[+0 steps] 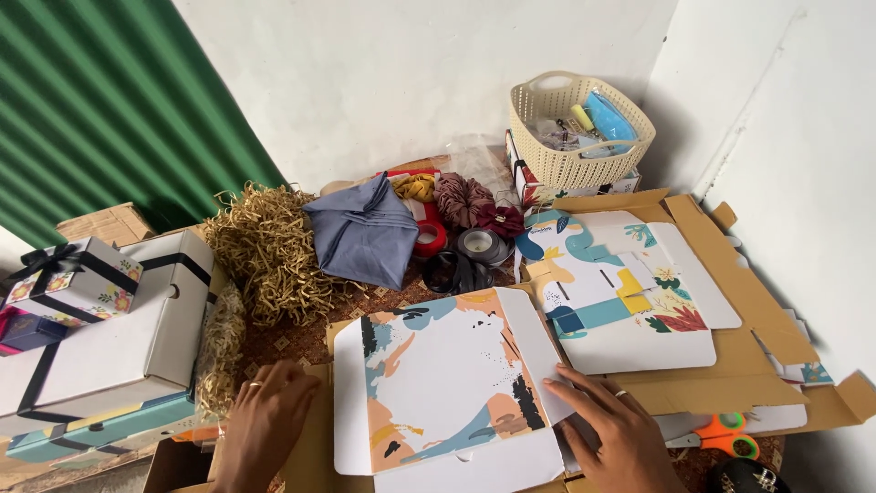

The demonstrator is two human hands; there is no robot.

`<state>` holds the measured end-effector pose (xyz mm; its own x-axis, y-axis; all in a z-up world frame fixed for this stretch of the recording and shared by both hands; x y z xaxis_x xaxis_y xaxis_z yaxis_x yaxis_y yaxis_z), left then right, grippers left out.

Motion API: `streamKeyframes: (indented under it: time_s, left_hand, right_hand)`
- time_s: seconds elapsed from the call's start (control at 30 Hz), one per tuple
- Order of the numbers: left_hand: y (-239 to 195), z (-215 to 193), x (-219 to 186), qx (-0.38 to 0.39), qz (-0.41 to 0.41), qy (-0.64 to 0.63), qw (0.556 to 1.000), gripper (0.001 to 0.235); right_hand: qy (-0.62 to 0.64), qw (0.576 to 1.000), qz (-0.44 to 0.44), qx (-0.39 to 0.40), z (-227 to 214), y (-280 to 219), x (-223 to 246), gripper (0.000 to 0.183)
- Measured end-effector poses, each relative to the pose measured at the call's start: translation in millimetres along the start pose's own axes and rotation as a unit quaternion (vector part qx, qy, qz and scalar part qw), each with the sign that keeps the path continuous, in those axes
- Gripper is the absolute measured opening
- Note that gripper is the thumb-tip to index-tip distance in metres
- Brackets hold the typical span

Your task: Assembling a cardboard gift box by folding and tucking its flaps

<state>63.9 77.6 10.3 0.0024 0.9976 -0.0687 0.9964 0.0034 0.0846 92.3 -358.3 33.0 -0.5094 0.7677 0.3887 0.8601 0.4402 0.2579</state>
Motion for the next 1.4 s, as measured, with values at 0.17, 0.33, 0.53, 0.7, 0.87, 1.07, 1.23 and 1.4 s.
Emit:
streamKeyframes:
  time_s: [0.17, 0.33, 0.53, 0.7, 0.87, 1.07, 1.23, 1.4]
  left_hand:
    - [1, -6, -24, 0.001, 0.017, -0.006, 1.000, 0.014]
    - [0, -14, -28, 0.045, -0.101, -0.090, 0.990, 0.019]
    - [2, -7, -28, 0.123, -0.152, -0.105, 0.975, 0.033]
    - [3, -20, -23, 0.080, -0.180, -0.165, 0.966, 0.035]
    - [-6, 2, -15, 0.028, -0.173, -0.138, 0.975, 0.015]
    - [-19, 5, -21, -0.028, -0.151, -0.130, 0.979, 0.031]
    - [-18, -1, -33, -0.075, -0.044, -0.195, 0.977, 0.042]
    - [-15, -15, -52, -0.013, -0.018, -0.225, 0.974, 0.065]
  right_hand:
    - [0.003, 1.000, -0.006, -0.006, -2, 0, 3, 0.052]
    - [0.009, 1.000, -0.010, -0.005, -5, -1, 5, 0.052]
    - [0.044, 0.998, -0.027, -0.025, -15, -1, 11, 0.056]
    - [0.039, 0.998, -0.031, -0.035, -16, 0, 9, 0.056]
    - [0.036, 0.999, -0.023, -0.029, -15, 1, 7, 0.054]
    - [0.037, 0.999, -0.017, -0.019, -14, 2, 7, 0.052]
    - [0.046, 0.998, -0.024, -0.020, -18, 4, 11, 0.052]
    - [0.030, 0.998, -0.041, -0.033, -24, 7, 14, 0.050]
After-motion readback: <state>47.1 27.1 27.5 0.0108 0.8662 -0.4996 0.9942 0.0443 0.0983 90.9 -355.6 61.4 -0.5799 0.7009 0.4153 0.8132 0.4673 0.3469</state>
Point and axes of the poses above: each hand's wrist, its own y-axis towards the middle knuckle, its own z-axis out of the palm, x = y × z, the point moved 10 cm from there along y, towards the middle knuckle, and after that the axes turned 9 degrees about x, right-handed, at the moved point
